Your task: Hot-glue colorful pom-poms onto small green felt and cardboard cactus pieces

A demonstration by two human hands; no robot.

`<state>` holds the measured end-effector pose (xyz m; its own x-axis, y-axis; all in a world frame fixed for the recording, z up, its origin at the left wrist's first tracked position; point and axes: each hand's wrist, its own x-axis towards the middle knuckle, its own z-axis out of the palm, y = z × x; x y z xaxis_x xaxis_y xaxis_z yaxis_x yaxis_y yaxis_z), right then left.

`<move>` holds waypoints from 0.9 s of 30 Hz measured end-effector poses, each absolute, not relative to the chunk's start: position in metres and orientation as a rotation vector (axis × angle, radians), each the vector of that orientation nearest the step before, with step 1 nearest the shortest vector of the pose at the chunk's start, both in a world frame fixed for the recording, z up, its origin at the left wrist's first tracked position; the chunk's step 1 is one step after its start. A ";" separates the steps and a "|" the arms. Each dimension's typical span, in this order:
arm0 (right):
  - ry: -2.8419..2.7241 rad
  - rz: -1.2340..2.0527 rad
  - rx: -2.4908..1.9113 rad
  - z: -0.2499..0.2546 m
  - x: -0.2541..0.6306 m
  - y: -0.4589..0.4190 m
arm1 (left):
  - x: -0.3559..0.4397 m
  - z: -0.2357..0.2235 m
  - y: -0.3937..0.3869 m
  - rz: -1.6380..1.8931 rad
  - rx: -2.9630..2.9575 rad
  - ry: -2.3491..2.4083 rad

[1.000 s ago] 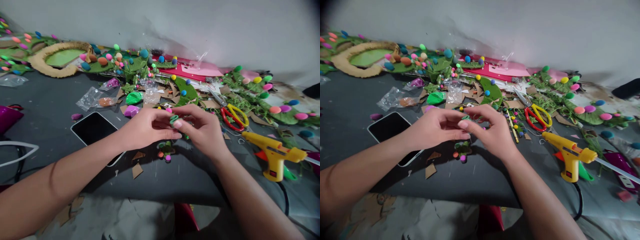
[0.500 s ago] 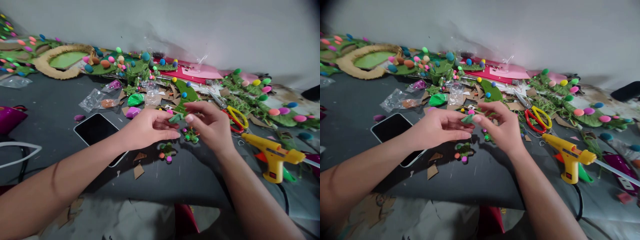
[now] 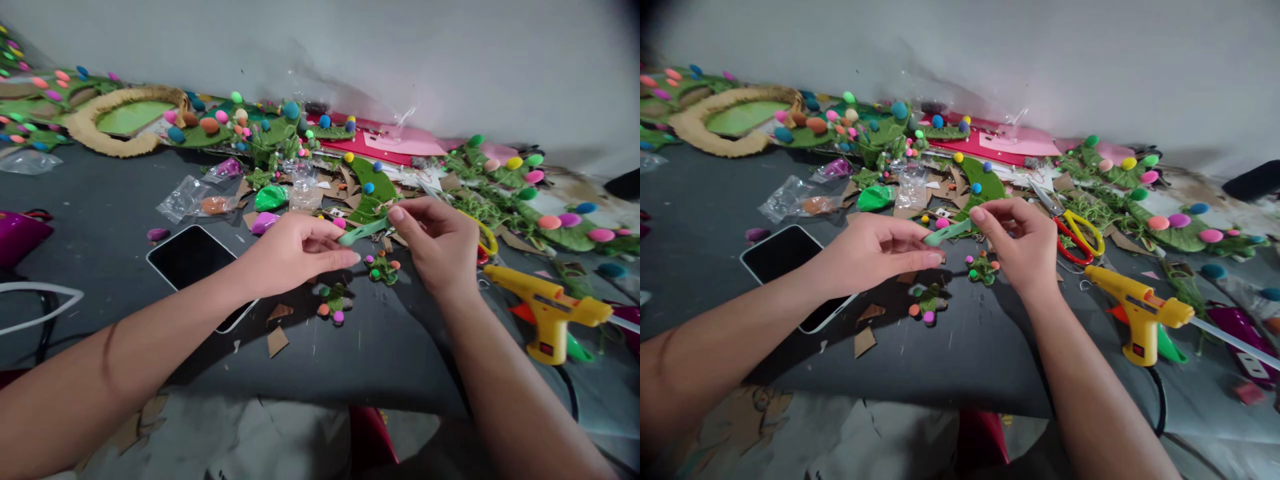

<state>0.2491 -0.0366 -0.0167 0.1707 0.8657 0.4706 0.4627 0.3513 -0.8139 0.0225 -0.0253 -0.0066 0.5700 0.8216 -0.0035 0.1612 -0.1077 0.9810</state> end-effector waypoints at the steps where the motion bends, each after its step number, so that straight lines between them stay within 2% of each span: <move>1: -1.484 0.471 -1.265 -0.016 0.249 -0.037 | 0.023 -0.008 -0.025 0.700 1.582 0.821; 6: -1.709 0.656 -1.129 -0.018 0.228 -0.049 | 0.024 -0.010 -0.026 0.710 1.566 0.753; 9: -1.772 0.597 -1.079 -0.021 0.218 -0.053 | 0.023 -0.005 -0.028 0.713 1.658 0.849; 15: -1.590 0.413 -1.259 -0.022 0.234 -0.044 | 0.023 -0.003 -0.028 0.670 1.670 0.892; 22: -1.691 0.631 -1.131 -0.020 0.230 -0.048 | 0.026 -0.010 -0.026 0.688 1.553 0.751; 27: -1.713 0.581 -1.085 -0.023 0.218 -0.052 | 0.025 -0.005 -0.029 0.714 1.691 0.835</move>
